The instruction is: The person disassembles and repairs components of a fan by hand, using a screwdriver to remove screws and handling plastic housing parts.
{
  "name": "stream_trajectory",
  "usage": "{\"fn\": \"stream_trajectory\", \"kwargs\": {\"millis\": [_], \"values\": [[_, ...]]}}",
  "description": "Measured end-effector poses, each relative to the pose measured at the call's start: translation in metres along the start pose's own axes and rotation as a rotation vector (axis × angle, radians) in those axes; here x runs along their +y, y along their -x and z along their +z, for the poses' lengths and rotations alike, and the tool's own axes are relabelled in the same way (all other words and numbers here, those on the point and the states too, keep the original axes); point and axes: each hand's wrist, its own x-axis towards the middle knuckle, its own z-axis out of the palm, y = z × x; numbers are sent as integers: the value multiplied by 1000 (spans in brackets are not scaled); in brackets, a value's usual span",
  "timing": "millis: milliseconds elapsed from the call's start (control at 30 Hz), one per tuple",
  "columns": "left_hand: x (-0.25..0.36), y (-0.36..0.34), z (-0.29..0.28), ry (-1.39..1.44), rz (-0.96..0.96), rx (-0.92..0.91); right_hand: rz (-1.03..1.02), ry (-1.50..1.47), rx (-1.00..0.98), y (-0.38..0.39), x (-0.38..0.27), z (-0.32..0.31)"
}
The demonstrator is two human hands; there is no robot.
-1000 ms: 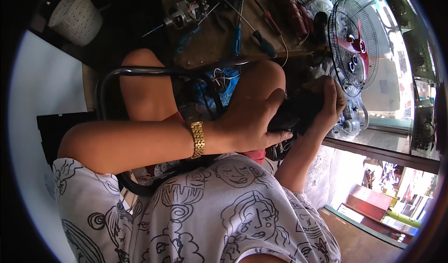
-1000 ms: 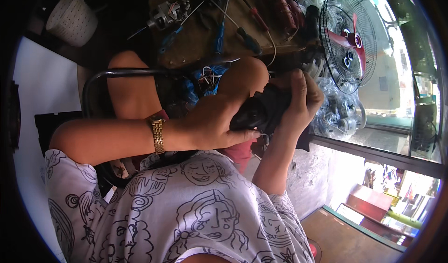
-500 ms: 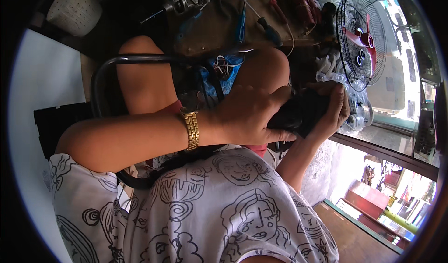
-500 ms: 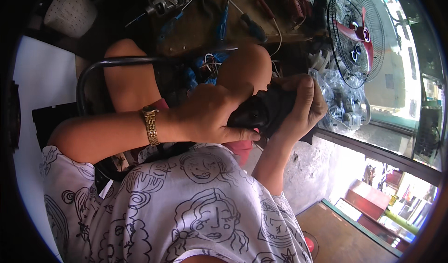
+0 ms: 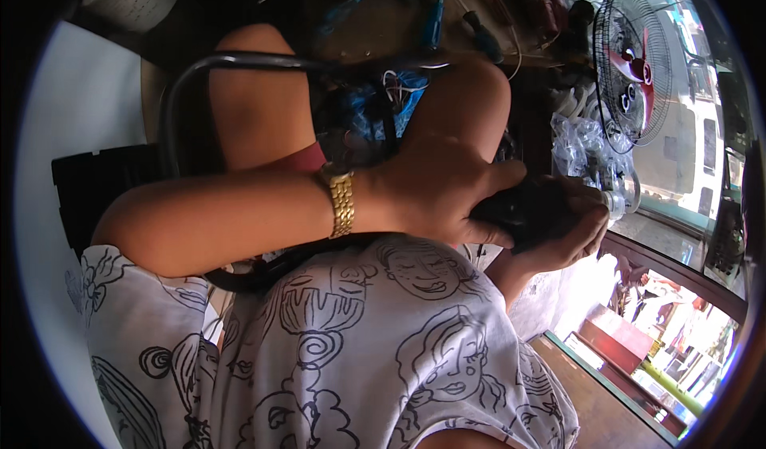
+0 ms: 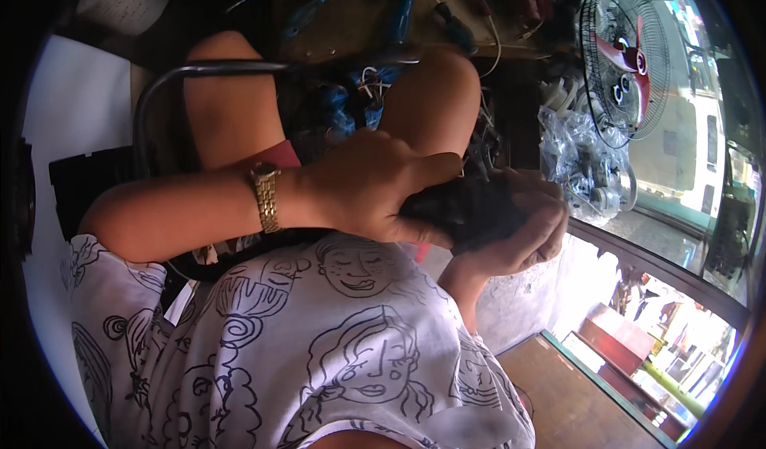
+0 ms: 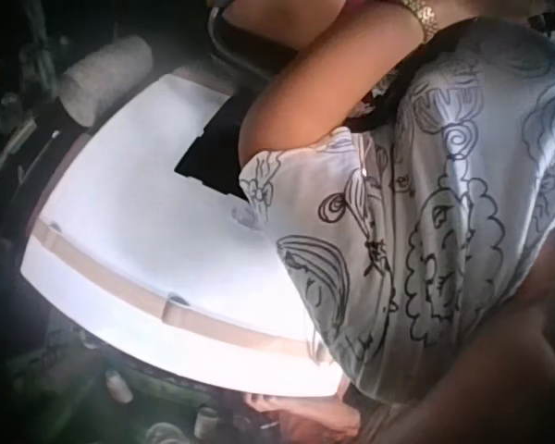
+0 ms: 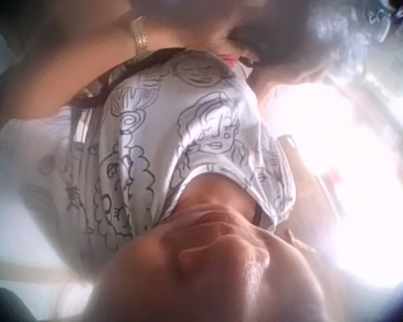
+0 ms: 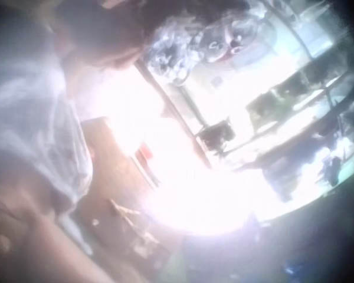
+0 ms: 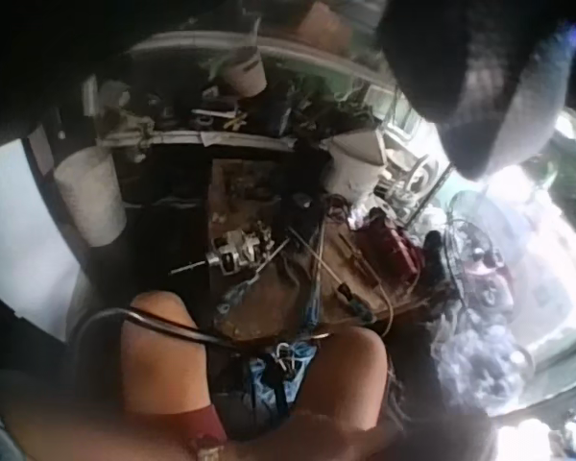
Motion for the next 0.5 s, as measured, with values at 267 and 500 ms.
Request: {"fn": "stream_trajectory", "kwargs": {"millis": [267,500], "values": [[1,1,-3,44,-23,-111,151,-468,256,17,17,-17],[-2,3,2,45,-19,-109,30,-148,73,5,-7,10]]}}
